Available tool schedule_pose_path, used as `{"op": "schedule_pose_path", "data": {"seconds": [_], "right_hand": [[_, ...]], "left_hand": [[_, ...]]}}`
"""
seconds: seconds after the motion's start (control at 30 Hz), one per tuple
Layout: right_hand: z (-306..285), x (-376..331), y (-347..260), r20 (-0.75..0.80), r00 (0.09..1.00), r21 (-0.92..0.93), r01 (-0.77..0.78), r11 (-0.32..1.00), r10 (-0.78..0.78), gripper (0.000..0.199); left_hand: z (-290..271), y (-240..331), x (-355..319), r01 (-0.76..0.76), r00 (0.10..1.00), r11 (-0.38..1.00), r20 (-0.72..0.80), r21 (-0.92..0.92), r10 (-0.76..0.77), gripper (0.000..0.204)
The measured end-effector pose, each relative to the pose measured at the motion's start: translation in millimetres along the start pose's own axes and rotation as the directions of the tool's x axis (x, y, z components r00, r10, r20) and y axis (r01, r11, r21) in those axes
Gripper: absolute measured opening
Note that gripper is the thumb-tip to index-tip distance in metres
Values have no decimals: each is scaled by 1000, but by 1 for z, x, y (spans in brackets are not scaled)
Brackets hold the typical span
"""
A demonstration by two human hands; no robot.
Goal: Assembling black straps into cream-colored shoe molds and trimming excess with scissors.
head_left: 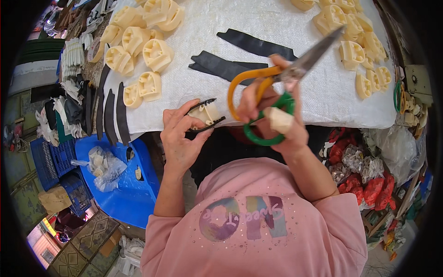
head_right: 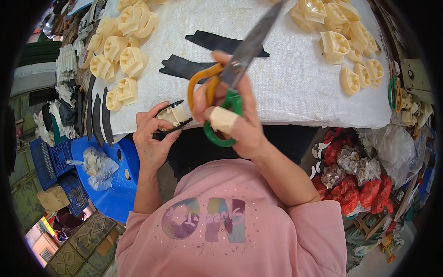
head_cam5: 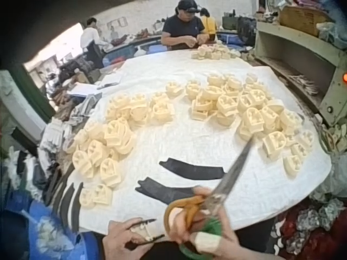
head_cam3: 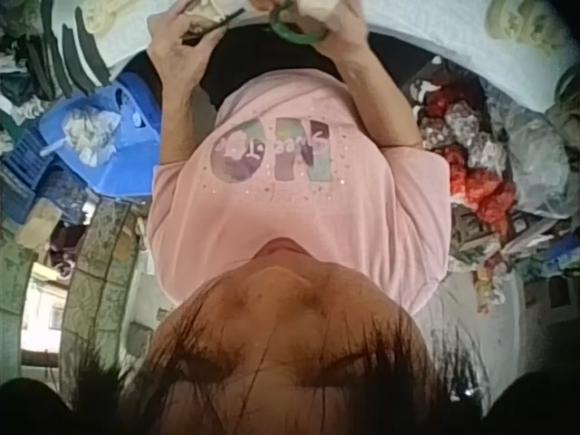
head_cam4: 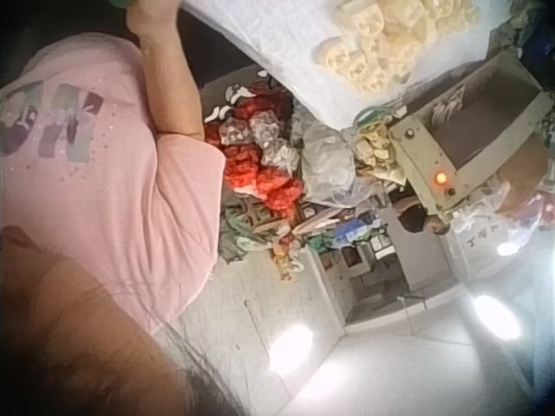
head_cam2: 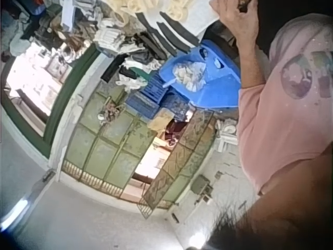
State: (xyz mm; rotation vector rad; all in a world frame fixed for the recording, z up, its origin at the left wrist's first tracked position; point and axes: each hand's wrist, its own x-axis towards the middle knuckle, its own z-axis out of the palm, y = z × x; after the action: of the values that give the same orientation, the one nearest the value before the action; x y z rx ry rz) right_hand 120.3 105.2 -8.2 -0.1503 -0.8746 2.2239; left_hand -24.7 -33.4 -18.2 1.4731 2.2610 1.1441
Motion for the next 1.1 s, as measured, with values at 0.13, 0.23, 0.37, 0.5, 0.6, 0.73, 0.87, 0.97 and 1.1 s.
{"op": "schedule_pose_path", "data": {"seconds": [0.13,0.23,0.37,0.5,0.6,0.73,0.87,0.97,1.1], "right_hand": [[-2,10,-49,-126,973,-640,70,765,-194,69],[-43,14,-71,-44,945,-995,-11,104,-324,60],[-85,-4,-102,-129,938,-945,-215,-248,-321,53],[-72,-3,-97,-27,962,-787,-187,-588,-271,44],[-59,0,-83,123,960,-902,3,-431,-250,32],[-33,17,-49,223,970,-955,197,-223,-96,30],[-18,34,-29,307,951,-940,306,-150,18,26],[-17,39,-24,348,936,-927,351,-133,44,24],[-19,41,-22,336,939,-930,343,-131,76,24]], "left_hand": [[-5,-10,-4,34,999,993,5,-111,-33,28],[-14,-14,-12,147,971,726,-43,-672,-236,27],[-26,-24,-30,92,970,646,-78,-758,-229,25],[-52,-49,-62,212,753,789,-418,-577,-508,25],[-83,-95,-101,340,512,842,-669,-419,-539,15],[-119,-162,-183,674,411,735,-786,-78,-461,30],[-112,-185,-210,663,373,703,-700,-258,-609,48],[-104,-183,-212,746,625,588,-633,313,-456,45],[-99,-195,-221,739,605,630,-645,238,-467,35]]}}
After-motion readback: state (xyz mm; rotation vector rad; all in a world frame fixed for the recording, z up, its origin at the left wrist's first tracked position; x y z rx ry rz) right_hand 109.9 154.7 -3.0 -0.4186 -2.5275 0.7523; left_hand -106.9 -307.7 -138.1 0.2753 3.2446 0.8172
